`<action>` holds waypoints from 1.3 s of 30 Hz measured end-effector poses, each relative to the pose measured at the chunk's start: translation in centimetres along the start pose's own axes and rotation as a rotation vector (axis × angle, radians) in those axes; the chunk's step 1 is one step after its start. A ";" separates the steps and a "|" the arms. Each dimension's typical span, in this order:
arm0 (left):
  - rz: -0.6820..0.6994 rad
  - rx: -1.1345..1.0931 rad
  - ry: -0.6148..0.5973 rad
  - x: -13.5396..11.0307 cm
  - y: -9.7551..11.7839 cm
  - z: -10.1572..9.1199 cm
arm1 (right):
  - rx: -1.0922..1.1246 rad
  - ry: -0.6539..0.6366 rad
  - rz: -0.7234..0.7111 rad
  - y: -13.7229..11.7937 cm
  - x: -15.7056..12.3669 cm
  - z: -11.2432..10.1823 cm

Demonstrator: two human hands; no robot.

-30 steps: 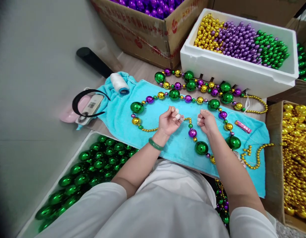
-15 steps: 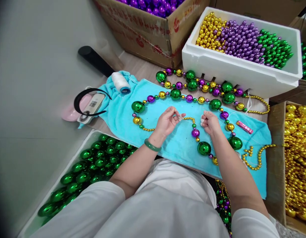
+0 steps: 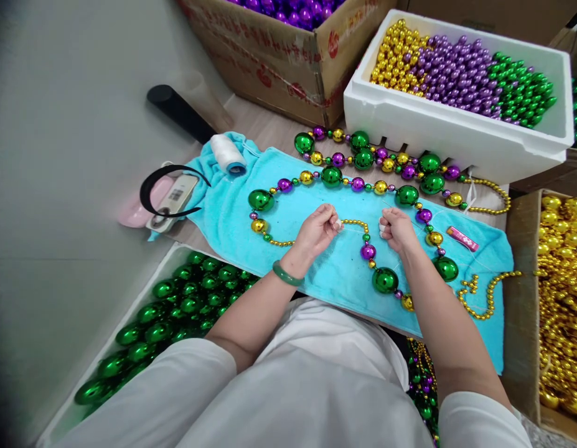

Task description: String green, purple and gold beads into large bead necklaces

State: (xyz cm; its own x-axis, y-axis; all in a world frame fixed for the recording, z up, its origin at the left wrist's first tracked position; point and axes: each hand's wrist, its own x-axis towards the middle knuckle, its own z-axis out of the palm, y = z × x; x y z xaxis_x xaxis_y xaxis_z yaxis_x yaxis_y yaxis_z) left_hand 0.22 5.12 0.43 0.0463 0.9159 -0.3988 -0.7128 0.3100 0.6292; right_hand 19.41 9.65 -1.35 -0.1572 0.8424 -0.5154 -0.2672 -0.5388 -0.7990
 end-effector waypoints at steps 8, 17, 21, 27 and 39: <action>-0.022 0.253 -0.049 -0.2 -0.5 -1.9 | -0.140 -0.027 0.001 -0.8 -0.4 -0.8; 0.179 0.338 -0.119 -0.2 0.5 0.2 | -0.444 -0.139 -0.198 -2.0 -2.7 1.8; 0.467 0.589 -0.215 0.6 1.3 2.6 | -0.689 -0.319 -0.287 -3.8 -4.6 4.4; 0.369 0.887 -0.534 1.1 0.4 1.8 | -0.544 -0.268 -0.313 -6.9 -7.2 4.2; 0.208 1.086 -0.565 -1.2 0.9 2.3 | -0.537 0.111 -0.509 -12.4 -3.9 -1.4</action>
State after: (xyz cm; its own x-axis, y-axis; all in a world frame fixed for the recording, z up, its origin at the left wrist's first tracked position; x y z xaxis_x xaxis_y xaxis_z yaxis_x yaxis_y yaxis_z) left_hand 1.18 4.87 3.03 0.4890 0.8707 -0.0518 0.1927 -0.0500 0.9800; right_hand 24.68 13.07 10.11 -0.0336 0.9983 -0.0475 0.2244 -0.0388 -0.9737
